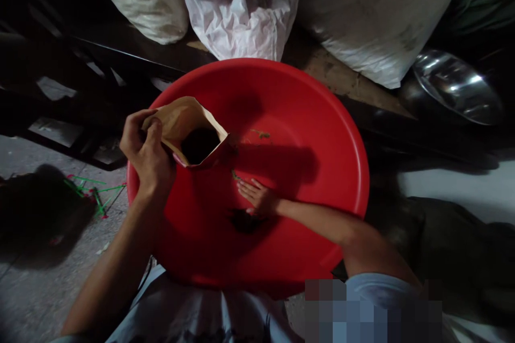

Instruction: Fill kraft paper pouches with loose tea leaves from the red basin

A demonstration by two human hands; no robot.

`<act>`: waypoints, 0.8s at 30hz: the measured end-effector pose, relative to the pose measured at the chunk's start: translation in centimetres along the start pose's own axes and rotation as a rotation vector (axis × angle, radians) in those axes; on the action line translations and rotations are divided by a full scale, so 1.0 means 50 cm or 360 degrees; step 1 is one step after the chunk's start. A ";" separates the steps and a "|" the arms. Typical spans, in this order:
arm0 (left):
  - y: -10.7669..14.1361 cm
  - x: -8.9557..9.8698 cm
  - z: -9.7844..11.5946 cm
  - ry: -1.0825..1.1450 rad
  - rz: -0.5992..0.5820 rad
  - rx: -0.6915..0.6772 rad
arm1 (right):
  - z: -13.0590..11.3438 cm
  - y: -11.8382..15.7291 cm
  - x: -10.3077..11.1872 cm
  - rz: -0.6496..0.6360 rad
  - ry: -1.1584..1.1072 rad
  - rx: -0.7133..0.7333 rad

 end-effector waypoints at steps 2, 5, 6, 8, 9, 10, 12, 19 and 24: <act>0.000 -0.002 0.001 0.0019 -0.0011 0.0022 | -0.035 -0.001 -0.018 -0.0121 -0.0155 0.0240; 0.002 -0.004 0.002 0.0058 -0.0010 0.0046 | -0.064 0.006 -0.026 -0.0295 -0.0320 0.0472; 0.004 -0.004 0.002 0.0070 0.0004 0.0043 | -0.064 0.009 -0.023 -0.0300 -0.0339 0.0450; 0.009 -0.004 0.001 0.0088 0.0019 0.0032 | -0.059 0.012 -0.019 -0.0294 -0.0379 0.0356; 0.011 -0.003 0.001 0.0104 0.0015 0.0026 | -0.057 0.012 -0.020 -0.0287 -0.0411 0.0306; 0.014 -0.003 0.000 0.0125 0.0001 0.0025 | -0.058 0.009 -0.025 -0.0279 -0.0456 0.0273; 0.017 -0.003 -0.001 0.0147 -0.0033 0.0037 | -0.069 -0.001 -0.042 -0.0286 -0.0586 0.0317; 0.019 -0.011 -0.003 0.0286 0.0006 0.0019 | -0.119 -0.050 -0.078 -0.0308 -0.0804 0.0414; 0.019 -0.022 -0.010 0.0308 0.0002 -0.0003 | -0.148 -0.092 -0.075 -0.0285 -0.0781 0.0174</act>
Point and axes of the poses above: each hand's wrist, its own y-axis away from the middle knuckle, its own x-axis out of the back of the hand, z = x × y, the point moved 2 cm from there along -y, towards the middle knuckle, and after that the axes turned 1 degree about -y, right-handed, at the moved point
